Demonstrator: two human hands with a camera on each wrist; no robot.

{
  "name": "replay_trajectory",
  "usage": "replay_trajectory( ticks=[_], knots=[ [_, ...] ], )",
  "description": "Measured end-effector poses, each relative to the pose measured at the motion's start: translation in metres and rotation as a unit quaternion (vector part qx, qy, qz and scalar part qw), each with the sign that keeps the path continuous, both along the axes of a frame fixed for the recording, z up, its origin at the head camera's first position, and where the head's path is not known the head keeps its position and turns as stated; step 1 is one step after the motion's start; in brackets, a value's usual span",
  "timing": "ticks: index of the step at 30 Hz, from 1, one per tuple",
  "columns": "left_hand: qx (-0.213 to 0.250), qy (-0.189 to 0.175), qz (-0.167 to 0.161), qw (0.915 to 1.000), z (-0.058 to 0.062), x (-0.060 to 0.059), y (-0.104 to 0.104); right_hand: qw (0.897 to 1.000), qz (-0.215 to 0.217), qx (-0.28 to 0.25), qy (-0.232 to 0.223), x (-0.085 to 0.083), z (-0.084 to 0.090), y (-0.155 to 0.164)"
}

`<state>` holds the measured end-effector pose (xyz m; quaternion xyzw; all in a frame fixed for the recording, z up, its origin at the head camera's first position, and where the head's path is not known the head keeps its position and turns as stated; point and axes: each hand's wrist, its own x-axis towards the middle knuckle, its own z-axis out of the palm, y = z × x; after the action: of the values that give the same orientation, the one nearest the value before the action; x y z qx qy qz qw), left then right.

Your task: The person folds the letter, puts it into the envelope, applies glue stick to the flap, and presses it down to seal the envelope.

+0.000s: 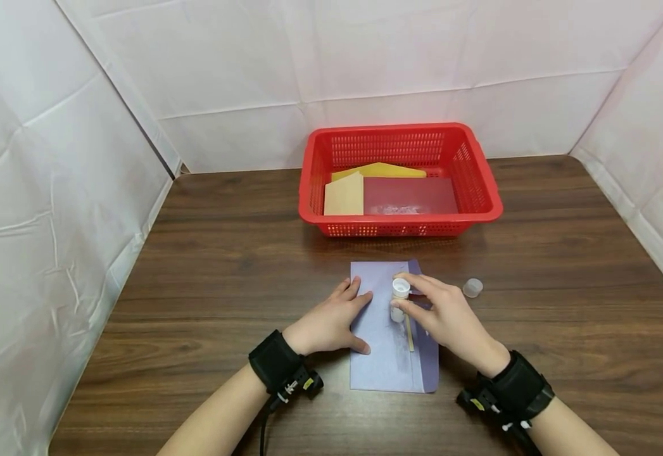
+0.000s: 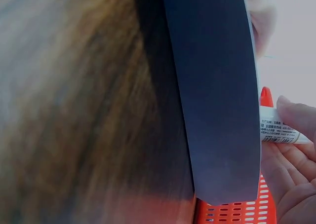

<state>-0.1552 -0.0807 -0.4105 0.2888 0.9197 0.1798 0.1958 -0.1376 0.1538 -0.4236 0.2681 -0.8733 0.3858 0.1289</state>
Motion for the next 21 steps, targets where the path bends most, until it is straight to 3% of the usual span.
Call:
replay_trajectory(
  ticks=[10, 21],
  knots=[
    [-0.004, -0.002, 0.003, 1.0, 0.0, 0.0, 0.0, 0.997, 0.027, 0.005, -0.071, 0.0, 0.005, 0.008],
    [0.007, -0.006, 0.004, 0.9999, -0.001, 0.0, -0.001, 0.995, 0.06, 0.005, -0.079, 0.016, 0.008, 0.01]
  ],
)
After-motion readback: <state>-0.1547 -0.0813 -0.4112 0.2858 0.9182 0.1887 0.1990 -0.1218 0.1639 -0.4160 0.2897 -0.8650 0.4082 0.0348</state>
